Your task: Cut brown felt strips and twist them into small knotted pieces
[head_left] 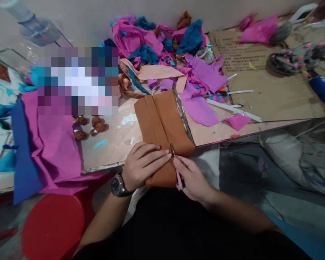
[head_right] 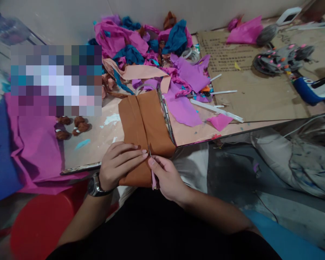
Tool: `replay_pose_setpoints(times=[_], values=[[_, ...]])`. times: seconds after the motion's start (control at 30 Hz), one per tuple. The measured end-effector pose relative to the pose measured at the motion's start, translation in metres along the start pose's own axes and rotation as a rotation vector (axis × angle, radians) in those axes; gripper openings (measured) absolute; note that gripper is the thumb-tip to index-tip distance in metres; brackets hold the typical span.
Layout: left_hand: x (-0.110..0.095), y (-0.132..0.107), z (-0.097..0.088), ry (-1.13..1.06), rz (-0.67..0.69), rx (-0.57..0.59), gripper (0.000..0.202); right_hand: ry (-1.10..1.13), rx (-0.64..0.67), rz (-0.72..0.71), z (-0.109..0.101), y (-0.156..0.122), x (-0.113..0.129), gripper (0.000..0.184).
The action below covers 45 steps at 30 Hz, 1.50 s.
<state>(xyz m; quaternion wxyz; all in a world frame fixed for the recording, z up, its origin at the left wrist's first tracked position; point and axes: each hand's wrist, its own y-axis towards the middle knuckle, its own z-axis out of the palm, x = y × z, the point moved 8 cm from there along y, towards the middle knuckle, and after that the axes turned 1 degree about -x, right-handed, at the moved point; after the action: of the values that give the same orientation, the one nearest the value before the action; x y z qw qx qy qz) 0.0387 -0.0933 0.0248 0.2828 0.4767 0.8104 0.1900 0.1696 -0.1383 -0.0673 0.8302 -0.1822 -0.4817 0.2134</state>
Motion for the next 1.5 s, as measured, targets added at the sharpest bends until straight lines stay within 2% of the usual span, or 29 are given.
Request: replay_pose_setpoints(times=[1.13, 1.37, 1.5], values=[[-0.0002, -0.0006, 0.0002, -0.015, 0.001, -0.015, 0.042, 0.055, 0.022, -0.001, 0.0022, 0.0011, 0.0012, 0.048], [-0.0011, -0.0003, -0.0016, -0.031, 0.0, -0.03, 0.042, 0.182, -0.023, 0.038, 0.0017, -0.0008, -0.004, 0.052], [-0.0002, -0.0022, -0.002, -0.044, -0.007, -0.027, 0.041, 0.199, -0.003, 0.033, 0.0038, -0.0012, -0.0021, 0.052]])
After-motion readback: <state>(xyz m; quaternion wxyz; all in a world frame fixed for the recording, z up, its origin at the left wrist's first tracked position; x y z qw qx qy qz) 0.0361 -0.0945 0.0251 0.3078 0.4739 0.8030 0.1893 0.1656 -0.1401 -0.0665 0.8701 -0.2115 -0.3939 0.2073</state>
